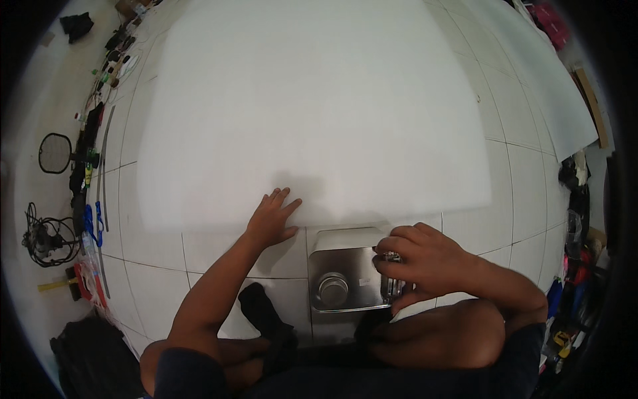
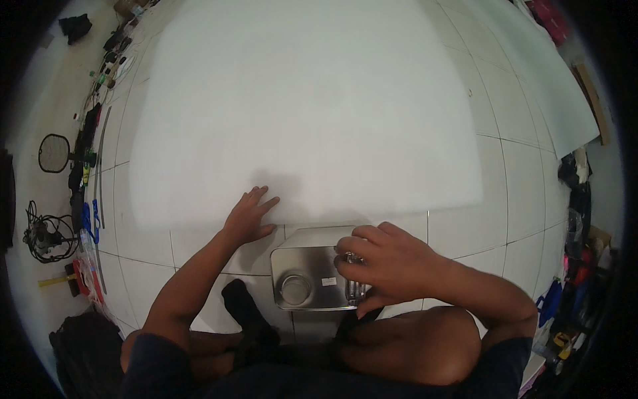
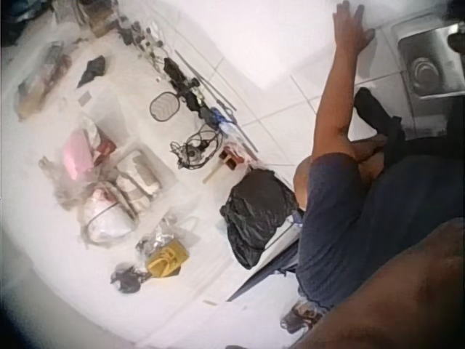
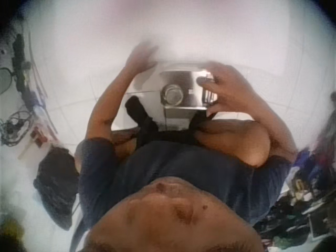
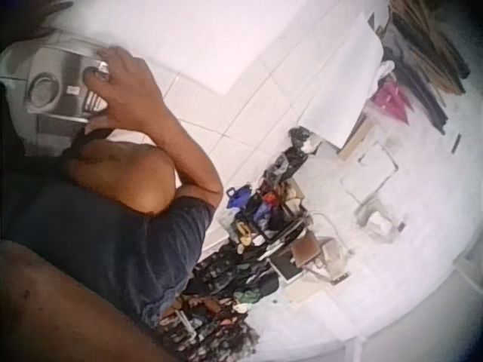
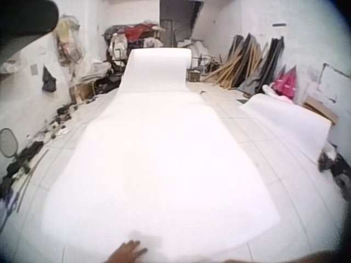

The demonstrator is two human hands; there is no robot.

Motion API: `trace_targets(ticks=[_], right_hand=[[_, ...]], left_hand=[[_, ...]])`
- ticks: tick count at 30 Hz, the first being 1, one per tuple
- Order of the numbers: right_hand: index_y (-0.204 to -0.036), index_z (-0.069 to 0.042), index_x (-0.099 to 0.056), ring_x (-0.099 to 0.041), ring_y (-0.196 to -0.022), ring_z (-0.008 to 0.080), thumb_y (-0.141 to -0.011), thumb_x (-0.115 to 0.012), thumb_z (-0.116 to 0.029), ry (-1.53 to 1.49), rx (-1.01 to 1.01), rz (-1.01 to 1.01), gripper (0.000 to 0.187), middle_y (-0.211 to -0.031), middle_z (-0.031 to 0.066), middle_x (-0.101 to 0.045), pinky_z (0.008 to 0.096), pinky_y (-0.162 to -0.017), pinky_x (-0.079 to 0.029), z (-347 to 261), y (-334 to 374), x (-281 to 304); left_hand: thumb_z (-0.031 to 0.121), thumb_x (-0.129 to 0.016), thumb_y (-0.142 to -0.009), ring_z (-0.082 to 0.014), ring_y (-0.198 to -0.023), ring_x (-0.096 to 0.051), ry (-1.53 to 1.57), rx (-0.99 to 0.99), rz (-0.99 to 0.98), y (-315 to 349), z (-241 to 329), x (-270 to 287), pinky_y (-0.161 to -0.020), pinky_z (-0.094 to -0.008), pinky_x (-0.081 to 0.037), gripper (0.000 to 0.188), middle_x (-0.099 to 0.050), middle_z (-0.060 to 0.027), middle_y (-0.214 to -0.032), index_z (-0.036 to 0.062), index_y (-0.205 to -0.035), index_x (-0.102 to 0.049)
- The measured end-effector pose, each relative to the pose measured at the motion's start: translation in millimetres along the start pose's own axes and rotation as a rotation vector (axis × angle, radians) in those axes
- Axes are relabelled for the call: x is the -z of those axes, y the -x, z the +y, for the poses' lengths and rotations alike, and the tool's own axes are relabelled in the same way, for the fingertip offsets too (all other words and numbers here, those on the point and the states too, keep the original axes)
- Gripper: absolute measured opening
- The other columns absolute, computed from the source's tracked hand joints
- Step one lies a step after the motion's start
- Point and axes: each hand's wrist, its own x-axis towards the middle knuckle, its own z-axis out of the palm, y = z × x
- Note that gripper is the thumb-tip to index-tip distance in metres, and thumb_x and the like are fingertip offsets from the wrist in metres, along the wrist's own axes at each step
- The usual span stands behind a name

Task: The person unrolls a large sheet of white foam padding on the floor, marks it using a metal container as a guide, and cuts it into a strip using shears.

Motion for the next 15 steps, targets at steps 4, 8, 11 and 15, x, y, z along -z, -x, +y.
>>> trace_targets(ticks=[4, 8, 11, 15], right_hand=[[-0.135, -0.015, -0.051, -0.039, -0.13, 0.0494, -0.057, -0.08, -0.063, -0.194, -0.122, 0.065, 0.097, -0.145, 0.0299, -0.034, 0.0477, -0.102, -0.042, -4.6, 6.5, -16.9], [-0.143, -0.015, -0.044, -0.037, -0.131, 0.0503, -0.059, -0.085, -0.055, -0.283, -0.161, 0.035, 0.101, -0.144, 0.0352, -0.031, 0.0478, -0.107, -0.039, -7.5, 12.1, -26.0], [-0.141, -0.013, -0.044, -0.043, -0.124, 0.0471, -0.061, -0.086, -0.033, -0.302, -0.221, 0.022, 0.093, -0.136, 0.0318, -0.038, 0.0465, -0.101, -0.044, -10.1, 20.3, -34.0], [-0.13, -0.008, -0.048, -0.046, -0.118, 0.0463, -0.057, -0.082, -0.027, -0.324, -0.109, 0.228, 0.083, -0.132, 0.0316, -0.039, 0.0469, -0.093, -0.047, -6.6, 20.4, -55.0]], left_hand=[[0.034, -0.079, -0.072, -0.0402, -0.134, -0.039, -0.042, 0.018, 0.016, 3.0, -0.6, -3.3, -0.111, -0.0505, -0.034, 0.072, -0.041, -0.0198, -0.144, 0.0167, -0.136, -0.053], [0.034, -0.079, -0.072, -0.0408, -0.134, -0.038, -0.025, 0.039, -0.004, -1.3, -4.5, 1.4, -0.112, -0.0487, -0.034, 0.072, -0.04, -0.0209, -0.145, 0.0165, -0.137, -0.053], [0.033, -0.08, -0.071, -0.041, -0.135, -0.037, 0.01, 0.017, 0.019, -6.7, -5.1, -7.8, -0.112, -0.0473, -0.034, 0.072, -0.04, -0.0219, -0.145, 0.0159, -0.136, -0.053], [0.026, -0.081, -0.069, -0.0411, -0.135, -0.038, 0.034, 0.014, 0.031, -3.7, -2.8, -5.3, -0.11, -0.0465, -0.036, 0.071, -0.04, -0.0225, -0.146, 0.016, -0.134, -0.054]])
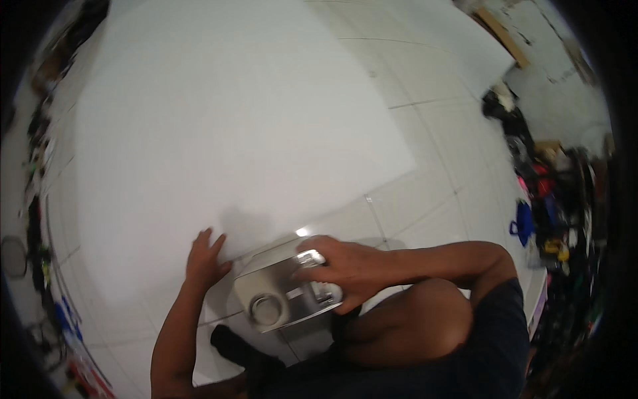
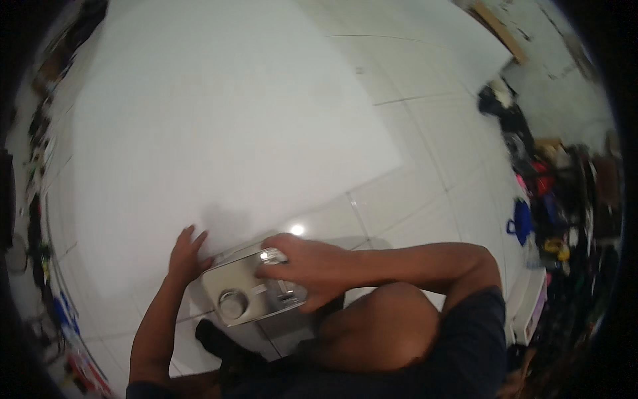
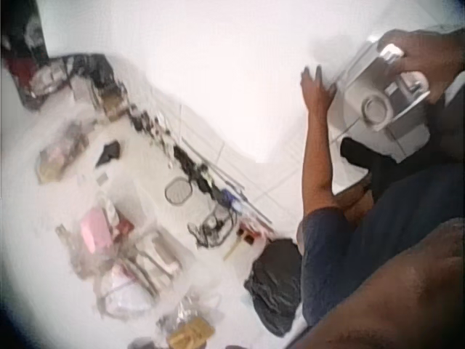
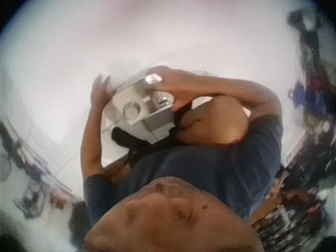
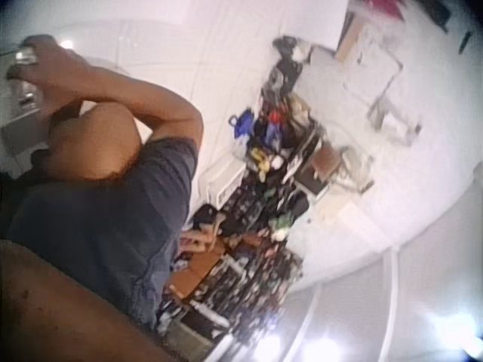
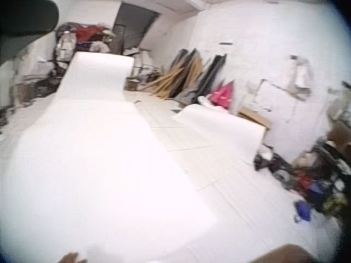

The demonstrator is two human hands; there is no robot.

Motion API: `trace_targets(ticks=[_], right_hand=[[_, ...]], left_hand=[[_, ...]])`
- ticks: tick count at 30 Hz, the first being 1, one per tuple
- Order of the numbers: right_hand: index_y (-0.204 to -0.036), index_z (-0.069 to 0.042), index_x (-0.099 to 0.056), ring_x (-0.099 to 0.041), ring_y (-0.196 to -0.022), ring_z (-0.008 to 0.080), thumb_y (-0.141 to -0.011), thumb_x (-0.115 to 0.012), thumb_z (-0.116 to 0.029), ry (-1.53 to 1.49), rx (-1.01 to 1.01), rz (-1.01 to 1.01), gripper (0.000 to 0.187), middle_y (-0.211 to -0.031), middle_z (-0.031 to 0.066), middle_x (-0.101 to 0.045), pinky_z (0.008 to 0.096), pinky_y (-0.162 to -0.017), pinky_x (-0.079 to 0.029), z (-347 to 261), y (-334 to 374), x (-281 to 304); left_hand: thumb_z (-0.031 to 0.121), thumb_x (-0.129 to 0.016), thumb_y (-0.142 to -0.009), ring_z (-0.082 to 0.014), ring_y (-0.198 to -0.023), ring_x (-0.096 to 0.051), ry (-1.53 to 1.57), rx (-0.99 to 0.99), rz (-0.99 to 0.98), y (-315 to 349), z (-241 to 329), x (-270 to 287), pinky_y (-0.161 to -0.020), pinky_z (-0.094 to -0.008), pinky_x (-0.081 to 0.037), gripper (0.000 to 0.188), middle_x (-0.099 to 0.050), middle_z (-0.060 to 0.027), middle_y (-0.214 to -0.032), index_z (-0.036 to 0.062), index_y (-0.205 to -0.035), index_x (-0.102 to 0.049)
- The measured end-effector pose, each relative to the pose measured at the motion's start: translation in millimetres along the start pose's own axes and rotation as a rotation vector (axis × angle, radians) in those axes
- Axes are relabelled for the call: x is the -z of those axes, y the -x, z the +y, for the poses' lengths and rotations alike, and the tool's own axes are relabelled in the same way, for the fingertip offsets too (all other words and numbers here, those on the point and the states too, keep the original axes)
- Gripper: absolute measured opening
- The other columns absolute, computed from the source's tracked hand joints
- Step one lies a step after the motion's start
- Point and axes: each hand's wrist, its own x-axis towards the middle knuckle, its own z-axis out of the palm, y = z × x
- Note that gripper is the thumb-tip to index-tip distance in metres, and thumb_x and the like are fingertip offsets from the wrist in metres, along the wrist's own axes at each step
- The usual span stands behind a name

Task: The person unrolls a large sheet of white foam padding on the floor, marks it using a metal container as a guide, and cuts it into a strip using shears.

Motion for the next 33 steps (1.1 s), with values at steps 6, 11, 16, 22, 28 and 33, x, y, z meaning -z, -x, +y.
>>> trace_targets(ticks=[6, 11, 16, 22, 28, 33], right_hand=[[-0.13, -0.013, -0.048, -0.05, -0.114, 0.0434, -0.056, -0.079, -0.027, -0.068, -0.142, 0.083, 0.081, -0.131, 0.0262, -0.039, 0.0473, -0.086, -0.05, -30.0, 14.4, 29.2], [-0.129, -0.016, -0.049, -0.054, -0.114, 0.0371, -0.055, -0.084, -0.028, -0.068, -0.286, 0.29, 0.083, -0.133, 0.0196, -0.039, 0.0427, -0.087, -0.051, -42.9, 9.1, 69.0], [-0.128, -0.017, -0.048, -0.056, -0.113, 0.0345, -0.055, -0.084, -0.031, 0.015, -0.384, 0.541, 0.083, -0.131, 0.0198, -0.039, 0.0427, -0.084, -0.053, -25.8, -11.7, 81.1], [-0.127, -0.019, -0.05, -0.056, -0.109, 0.0363, -0.055, -0.081, -0.035, 0.253, -0.463, 0.697, 0.08, -0.132, 0.0197, -0.038, 0.0435, -0.082, -0.053, 52.2, -67.3, 82.9], [-0.138, -0.022, -0.043, -0.042, -0.127, 0.0443, -0.062, -0.083, -0.043, 0.093, -0.629, 0.548, 0.088, -0.144, 0.0235, -0.029, 0.0497, -0.09, -0.051, 83.1, -89.8, 103.2], [-0.143, -0.02, -0.037, -0.031, -0.136, 0.0468, -0.064, -0.083, -0.054, 0.014, -0.661, 0.376, 0.097, -0.147, 0.0291, -0.025, 0.0522, -0.102, -0.043, 60.4, -90.9, 128.6]], left_hand=[[0.026, -0.081, -0.071, -0.043, -0.133, -0.039, 0.057, -0.02, -0.038, 1.1, 3.3, -3.3, -0.109, -0.0499, -0.035, 0.068, -0.041, -0.0249, -0.143, 0.0106, -0.132, -0.055], [0.025, -0.079, -0.072, -0.039, -0.125, -0.047, 0.406, 0.038, 0.017, 1.8, -23.1, -28.0, -0.105, -0.0459, -0.04, 0.063, -0.051, -0.0204, -0.135, 0.0089, -0.129, -0.055], [0.022, -0.081, -0.066, -0.0419, -0.13, -0.043, -0.045, -0.024, -0.017, -3.6, 13.3, 3.8, -0.107, -0.0522, -0.038, 0.072, -0.044, -0.0227, -0.141, 0.0115, -0.132, -0.054], [0.026, -0.082, -0.066, -0.0435, -0.136, -0.035, -0.017, 0.01, -0.073, -10.7, 14.1, 7.2, -0.109, -0.0557, -0.035, 0.075, -0.039, -0.0243, -0.144, 0.0133, -0.134, -0.054], [0.026, -0.081, -0.067, -0.0466, -0.137, -0.03, 0.024, 0.043, -0.141, -11.5, 13.1, 17.0, -0.109, -0.058, -0.033, 0.078, -0.035, -0.0241, -0.145, 0.0123, -0.137, -0.051], [0.043, -0.07, -0.078, -0.0473, -0.136, -0.032, -0.104, 0.114, -0.412, -17.5, 27.2, 67.3, -0.113, -0.0561, -0.027, 0.075, -0.028, -0.0258, -0.151, 0.0109, -0.141, -0.046]])
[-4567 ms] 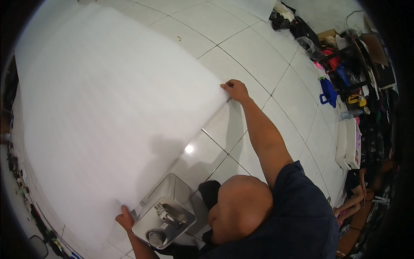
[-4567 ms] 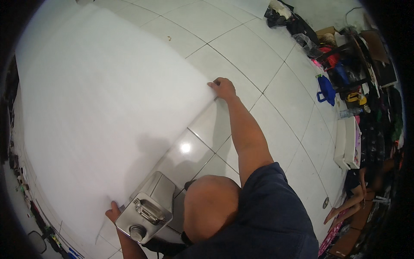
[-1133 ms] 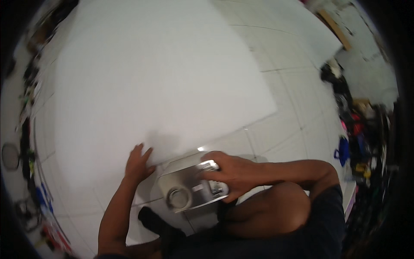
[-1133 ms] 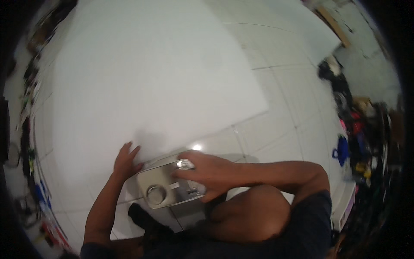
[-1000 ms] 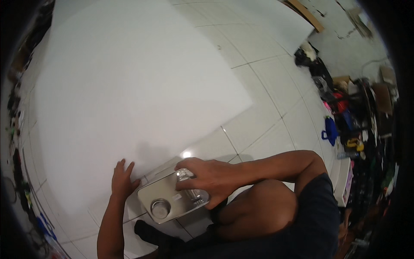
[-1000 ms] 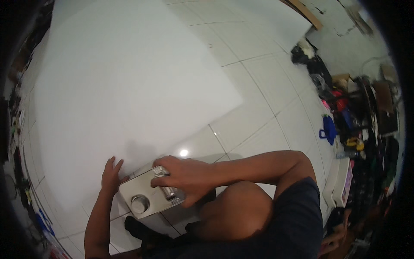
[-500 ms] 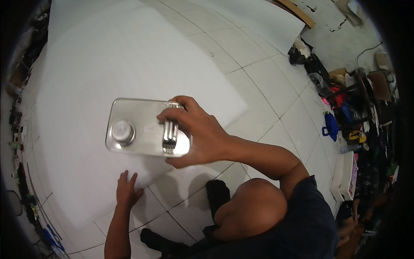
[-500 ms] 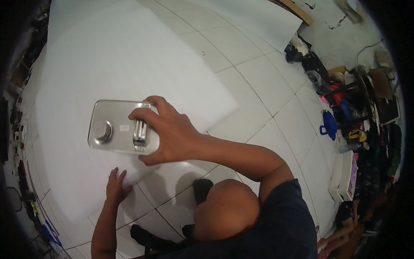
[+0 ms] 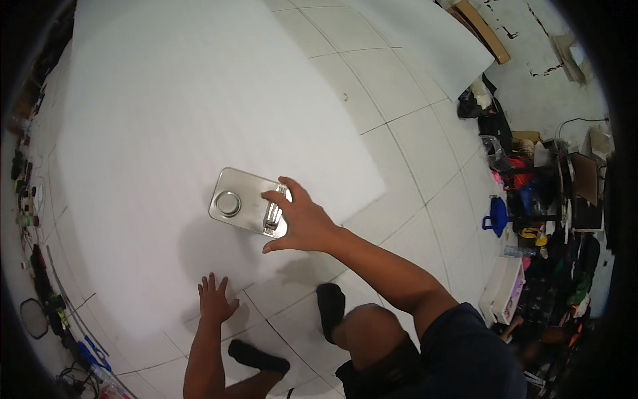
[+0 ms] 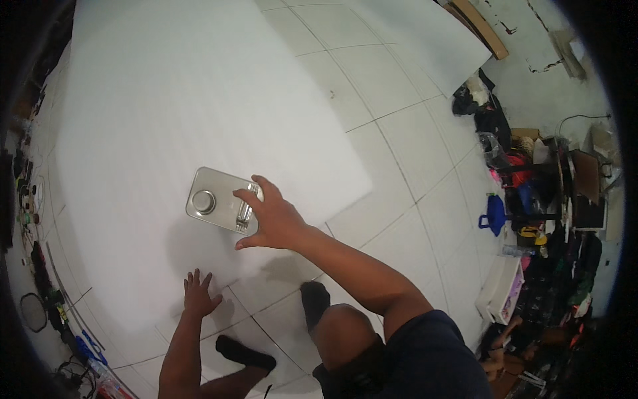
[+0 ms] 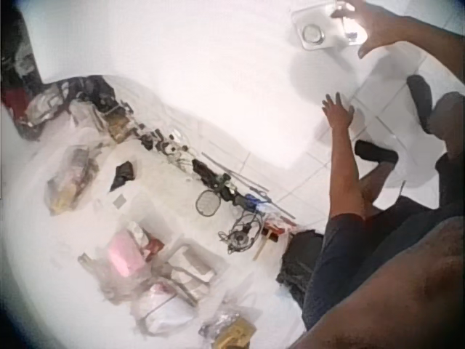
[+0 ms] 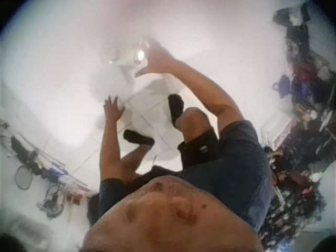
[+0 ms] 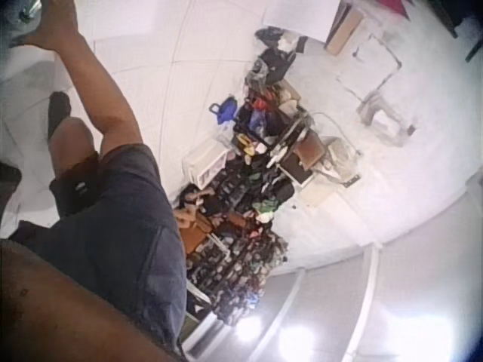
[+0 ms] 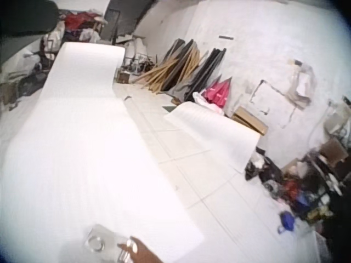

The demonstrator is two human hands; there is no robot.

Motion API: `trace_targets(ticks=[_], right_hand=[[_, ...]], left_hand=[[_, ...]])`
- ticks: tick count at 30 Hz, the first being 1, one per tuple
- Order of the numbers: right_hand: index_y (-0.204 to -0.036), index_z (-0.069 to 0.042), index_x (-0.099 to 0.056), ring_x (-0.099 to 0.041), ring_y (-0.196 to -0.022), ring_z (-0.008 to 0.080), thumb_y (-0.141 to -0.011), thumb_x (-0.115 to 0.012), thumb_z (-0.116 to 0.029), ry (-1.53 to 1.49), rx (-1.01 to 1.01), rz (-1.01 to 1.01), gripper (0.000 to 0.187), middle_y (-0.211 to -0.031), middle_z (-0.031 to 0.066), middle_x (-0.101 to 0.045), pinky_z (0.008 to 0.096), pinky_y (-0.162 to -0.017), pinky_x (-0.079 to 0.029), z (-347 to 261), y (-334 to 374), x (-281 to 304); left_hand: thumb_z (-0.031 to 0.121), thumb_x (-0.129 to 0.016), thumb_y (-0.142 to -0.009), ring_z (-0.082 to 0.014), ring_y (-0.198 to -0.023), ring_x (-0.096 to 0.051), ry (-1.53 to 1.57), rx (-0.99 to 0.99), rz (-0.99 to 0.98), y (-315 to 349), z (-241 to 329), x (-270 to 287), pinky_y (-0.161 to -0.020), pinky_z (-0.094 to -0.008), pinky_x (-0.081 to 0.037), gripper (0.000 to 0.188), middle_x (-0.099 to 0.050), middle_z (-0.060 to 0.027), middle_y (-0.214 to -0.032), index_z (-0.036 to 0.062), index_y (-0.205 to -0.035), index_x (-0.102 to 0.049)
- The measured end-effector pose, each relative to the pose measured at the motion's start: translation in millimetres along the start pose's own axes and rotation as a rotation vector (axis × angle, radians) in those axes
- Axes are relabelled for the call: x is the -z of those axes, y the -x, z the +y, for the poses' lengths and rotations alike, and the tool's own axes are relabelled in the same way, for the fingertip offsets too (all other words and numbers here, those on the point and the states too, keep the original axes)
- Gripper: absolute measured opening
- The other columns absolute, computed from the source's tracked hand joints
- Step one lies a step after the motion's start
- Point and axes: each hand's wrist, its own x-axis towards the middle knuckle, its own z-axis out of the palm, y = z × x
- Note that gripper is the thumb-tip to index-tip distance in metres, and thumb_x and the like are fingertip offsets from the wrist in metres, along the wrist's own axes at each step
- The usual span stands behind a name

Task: The person unrolls a large sheet of white foam padding on the floor, marks it using a metal container as a guide, and cuts it into a strip using shears.

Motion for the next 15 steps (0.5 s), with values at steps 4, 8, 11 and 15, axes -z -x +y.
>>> trace_targets(ticks=[4, 8, 11, 15], right_hand=[[-0.147, -0.018, -0.034, -0.027, -0.139, 0.0459, -0.074, -0.078, -0.051, 0.076, 0.032, 0.039, 0.091, -0.153, 0.0277, -0.018, 0.0487, -0.11, -0.036, -6.1, 23.1, 47.8], [-0.139, -0.012, -0.043, -0.04, -0.131, 0.0399, -0.083, -0.07, -0.046, -0.178, -0.383, 0.058, 0.071, -0.144, 0.0229, -0.034, 0.0444, -0.107, -0.039, -19.3, 161.7, 126.6], [-0.126, -0.004, -0.055, -0.051, -0.122, 0.0376, -0.084, -0.065, -0.051, -0.167, -0.704, 0.005, 0.064, -0.13, 0.0225, -0.051, 0.0437, -0.103, -0.042, 6.4, 305.5, 166.7], [-0.115, 0.001, -0.064, -0.058, -0.115, 0.0363, -0.085, -0.062, -0.053, -0.122, -1.286, -0.033, 0.062, -0.12, 0.0225, -0.063, 0.0442, -0.1, -0.044, 51.4, 522.8, 193.7]], left_hand=[[0.04, -0.068, -0.083, -0.0387, -0.131, -0.043, 0.445, 0.229, -0.024, 45.0, 36.9, 56.2, -0.109, -0.0488, -0.034, 0.064, -0.045, -0.0229, -0.142, 0.0067, -0.134, -0.052], [0.04, -0.067, -0.085, -0.0346, -0.116, -0.057, 0.67, 0.161, -0.153, 120.9, 113.3, 170.1, -0.102, -0.0437, -0.043, 0.054, -0.063, -0.0192, -0.121, 0.007, -0.126, -0.059], [0.044, -0.067, -0.084, -0.0352, -0.109, -0.062, 0.623, 0.135, -0.123, 169.1, 126.9, 228.3, -0.097, -0.0427, -0.047, 0.052, -0.066, -0.0176, -0.115, 0.0076, -0.122, -0.062], [0.048, -0.061, -0.087, -0.0332, -0.115, -0.059, 0.373, 0.189, -0.228, 199.1, 96.8, 253.5, -0.1, -0.0409, -0.045, 0.054, -0.065, -0.0179, -0.118, 0.005, -0.119, -0.064]])
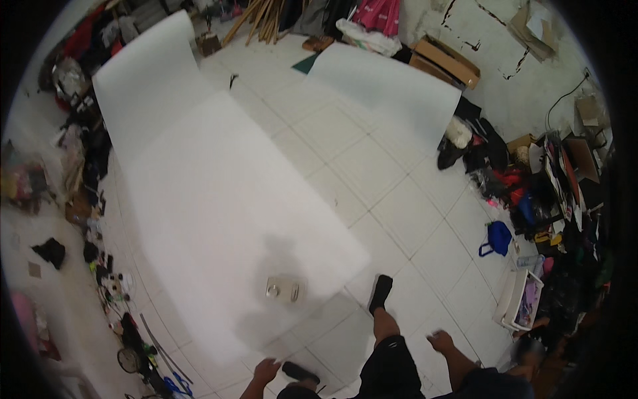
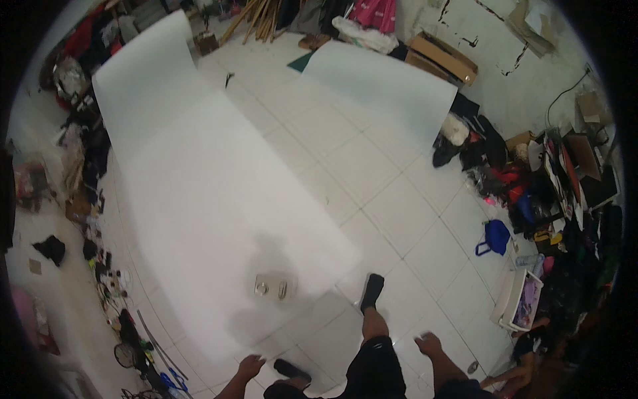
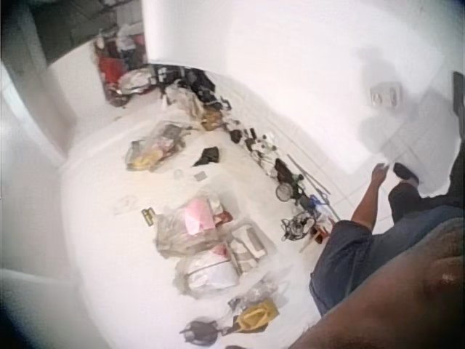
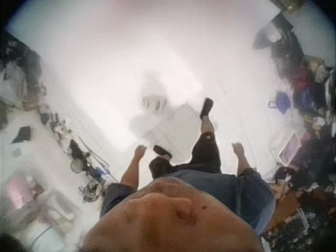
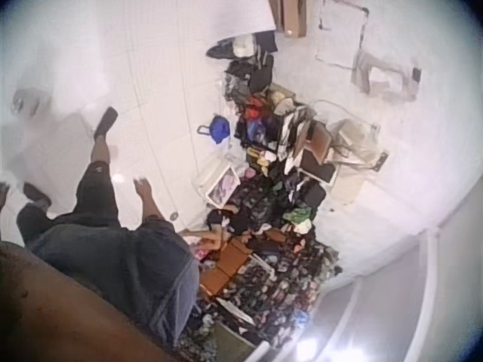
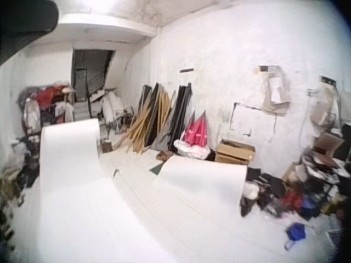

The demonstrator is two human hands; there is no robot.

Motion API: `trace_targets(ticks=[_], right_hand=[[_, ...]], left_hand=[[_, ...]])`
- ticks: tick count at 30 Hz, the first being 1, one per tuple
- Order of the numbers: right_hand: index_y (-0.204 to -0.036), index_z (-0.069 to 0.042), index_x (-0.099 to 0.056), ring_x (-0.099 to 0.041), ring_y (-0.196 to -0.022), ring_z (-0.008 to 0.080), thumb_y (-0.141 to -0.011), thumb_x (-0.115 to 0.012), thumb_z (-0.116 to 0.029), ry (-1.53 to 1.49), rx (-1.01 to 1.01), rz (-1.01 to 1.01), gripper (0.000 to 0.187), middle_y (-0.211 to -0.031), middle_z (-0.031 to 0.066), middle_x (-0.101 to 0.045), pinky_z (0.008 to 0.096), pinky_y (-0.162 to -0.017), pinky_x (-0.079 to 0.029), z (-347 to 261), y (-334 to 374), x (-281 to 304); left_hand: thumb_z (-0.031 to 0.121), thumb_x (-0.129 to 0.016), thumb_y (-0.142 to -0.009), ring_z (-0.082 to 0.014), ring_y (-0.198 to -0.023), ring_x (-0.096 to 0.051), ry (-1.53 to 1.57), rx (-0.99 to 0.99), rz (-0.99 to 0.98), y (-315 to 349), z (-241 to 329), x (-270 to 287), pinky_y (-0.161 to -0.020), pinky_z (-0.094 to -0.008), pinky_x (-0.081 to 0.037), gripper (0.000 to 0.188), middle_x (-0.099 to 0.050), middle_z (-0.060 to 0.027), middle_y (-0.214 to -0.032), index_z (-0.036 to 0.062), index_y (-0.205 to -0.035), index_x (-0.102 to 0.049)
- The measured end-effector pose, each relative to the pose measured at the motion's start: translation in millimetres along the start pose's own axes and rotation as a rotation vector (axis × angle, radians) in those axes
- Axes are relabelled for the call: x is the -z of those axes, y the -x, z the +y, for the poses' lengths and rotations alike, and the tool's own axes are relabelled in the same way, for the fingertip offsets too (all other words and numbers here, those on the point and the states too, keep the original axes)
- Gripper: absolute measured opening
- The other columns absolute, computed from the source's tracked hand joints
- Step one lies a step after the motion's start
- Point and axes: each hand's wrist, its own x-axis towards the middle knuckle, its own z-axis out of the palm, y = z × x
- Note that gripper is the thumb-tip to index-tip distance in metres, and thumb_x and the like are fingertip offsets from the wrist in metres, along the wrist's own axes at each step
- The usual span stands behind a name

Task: The person unrolls a large sheet of white foam padding on the floor, marks it using a metal container as a guide, and cuts it into a strip using shears.

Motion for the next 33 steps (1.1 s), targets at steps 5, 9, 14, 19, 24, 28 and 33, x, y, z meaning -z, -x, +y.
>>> trace_targets(ticks=[5, 9, 14, 19, 24, 28, 33], right_hand=[[-0.068, -0.002, -0.067, -0.063, -0.057, 0.0246, -0.078, -0.077, -0.051, -0.062, -0.362, -0.462, 0.052, -0.06, 0.0092, -0.064, 0.0409, -0.056, -0.053, 188.0, -25.2, 46.5], [-0.083, -0.006, -0.069, -0.065, -0.069, 0.0207, -0.079, -0.074, -0.054, -0.211, -0.231, -0.528, 0.049, -0.082, 0.0106, -0.07, 0.0386, -0.067, -0.053, 46.1, -88.9, 177.9], [-0.112, 0.002, -0.063, -0.067, -0.093, 0.0297, -0.082, -0.073, -0.041, -0.296, 0.276, 0.226, 0.053, -0.098, 0.0191, -0.069, 0.04, -0.082, -0.053, -149.1, -215.7, 408.6], [-0.112, 0.001, -0.062, -0.067, -0.091, 0.0285, -0.087, -0.069, -0.034, -0.389, 0.512, 0.383, 0.044, -0.095, 0.0182, -0.069, 0.0381, -0.081, -0.052, -322.0, -260.1, 601.2], [-0.102, -0.002, -0.063, -0.067, -0.086, 0.0266, -0.087, -0.069, -0.028, -0.41, 0.678, 0.566, 0.031, -0.091, 0.0175, -0.069, 0.0392, -0.077, -0.051, -360.0, -381.2, 636.7], [-0.098, 0.002, -0.064, -0.059, -0.051, 0.018, -0.082, -0.072, -0.031, -0.439, 0.241, 0.433, 0.037, -0.069, 0.011, -0.064, 0.0336, -0.045, -0.048, -268.9, -487.6, 600.7], [-0.098, -0.002, -0.064, -0.059, -0.051, 0.0203, -0.086, -0.069, -0.031, -0.408, -0.082, -0.266, 0.032, -0.067, 0.0097, -0.063, 0.0367, -0.047, -0.051, -350.8, -461.6, 564.0]], left_hand=[[0.019, -0.052, -0.092, -0.0299, -0.082, -0.065, -0.255, 0.048, 0.011, 66.4, -14.3, 1.8, -0.073, -0.0458, -0.052, 0.025, -0.07, -0.0161, -0.096, 0.009, -0.108, -0.069], [0.017, -0.05, -0.094, -0.0341, -0.105, -0.062, -0.035, 0.026, -0.064, 50.4, 104.6, 39.5, -0.09, -0.0461, -0.051, 0.027, -0.068, -0.0168, -0.112, 0.0126, -0.113, -0.07], [0.036, -0.063, -0.091, -0.0261, -0.106, -0.062, 0.39, 0.056, -0.101, 3.0, 295.9, 74.7, -0.093, -0.0384, -0.049, 0.035, -0.068, -0.0126, -0.112, 0.0082, -0.111, -0.07], [0.031, -0.058, -0.089, -0.0242, -0.093, -0.053, 0.63, 0.197, -0.183, -26.3, 420.4, 178.6, -0.08, -0.0373, -0.041, 0.029, -0.061, -0.0134, -0.099, 0.0053, -0.101, -0.062], [0.027, -0.051, -0.085, -0.0216, -0.074, -0.045, 0.833, 0.196, -0.122, -96.3, 488.0, 292.4, -0.064, -0.0351, -0.033, 0.019, -0.052, -0.0108, -0.08, 0.0081, -0.084, -0.056], [0.043, -0.049, -0.092, -0.03, -0.115, -0.045, 0.367, 0.073, -0.044, -242.9, 550.7, 397.7, -0.095, -0.0405, -0.037, 0.048, -0.055, -0.0157, -0.118, 0.0038, -0.118, -0.054], [0.04, -0.069, -0.087, -0.0266, -0.108, -0.063, 0.638, -0.018, 0.515, -370.0, 667.1, 587.3, -0.094, -0.0375, -0.048, 0.052, -0.068, -0.0161, -0.112, 0.0, -0.12, -0.062]])
